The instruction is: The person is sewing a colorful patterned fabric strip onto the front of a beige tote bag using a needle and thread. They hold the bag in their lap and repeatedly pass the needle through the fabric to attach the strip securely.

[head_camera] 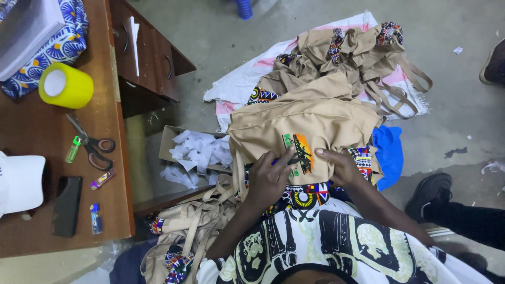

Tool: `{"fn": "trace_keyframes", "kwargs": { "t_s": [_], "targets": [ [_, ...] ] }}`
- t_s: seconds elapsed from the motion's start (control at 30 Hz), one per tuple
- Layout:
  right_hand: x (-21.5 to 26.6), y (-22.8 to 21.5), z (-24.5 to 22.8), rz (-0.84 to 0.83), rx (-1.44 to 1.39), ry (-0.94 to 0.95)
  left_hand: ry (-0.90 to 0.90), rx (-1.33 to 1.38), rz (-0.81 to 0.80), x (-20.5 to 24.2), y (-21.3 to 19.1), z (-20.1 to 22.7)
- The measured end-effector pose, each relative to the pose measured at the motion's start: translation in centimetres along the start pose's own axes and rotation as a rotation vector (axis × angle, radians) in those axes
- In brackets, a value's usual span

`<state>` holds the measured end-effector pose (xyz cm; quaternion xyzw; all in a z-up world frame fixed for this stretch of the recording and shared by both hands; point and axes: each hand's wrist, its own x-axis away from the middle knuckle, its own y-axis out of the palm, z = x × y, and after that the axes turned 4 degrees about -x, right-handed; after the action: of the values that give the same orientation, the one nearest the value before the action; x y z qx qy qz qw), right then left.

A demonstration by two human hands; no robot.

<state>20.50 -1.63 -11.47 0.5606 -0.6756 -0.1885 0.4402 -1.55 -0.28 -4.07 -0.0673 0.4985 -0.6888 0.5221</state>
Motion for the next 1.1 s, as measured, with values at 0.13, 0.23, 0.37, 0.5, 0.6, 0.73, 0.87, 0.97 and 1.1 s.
{"fn": "trace_keyframes", "kwargs": {
  "t_s": [0.13,0.23,0.37,0.5,0.6,0.73,0.87,0.97,1.1],
  "targets": [
    [-0.2,-0.8,0.3,-0.002,-0.012,-0.003,-0.012,0.013,0.004,-0.3,-0.5,0.3],
    [-1.4,-4.5,1.9,-0.01,-0.006,0.001,0.014,-0.014,-0.015,-0.1,-0.4,-0.3],
    [-2.8,-10.3,4.4,0.007,0.031,0.007,0.104,-0.055,-0.047,-0.5,-0.7,-1.4],
    [0.3,0.2,-0.1,0.002,-0.008,0.006,0.161,0.055,-0.067,-1.0,-0.9,-2.1],
    [0.9,2.1,-0.7,0.018,-0.022,0.009,0.206,0.078,-0.063,-1.4,-1.0,-2.9],
    [0.6,1.1,-0.3,0.02,-0.018,0.016,0.193,0.078,-0.031,-0.6,0.3,-3.6],
    [0.0,0.5,-0.4,0.021,-0.001,0.014,0.21,0.045,-0.013,-0.7,0.5,-3.8],
    [-0.1,-0.3,0.1,0.019,-0.011,0.008,0.188,0.062,0.013,-0.2,0.9,-3.9],
    [-0.3,-0.7,0.3,-0.008,-0.028,0.008,0.187,0.033,0.061,-0.1,1.2,-3.5]
  ]
}}
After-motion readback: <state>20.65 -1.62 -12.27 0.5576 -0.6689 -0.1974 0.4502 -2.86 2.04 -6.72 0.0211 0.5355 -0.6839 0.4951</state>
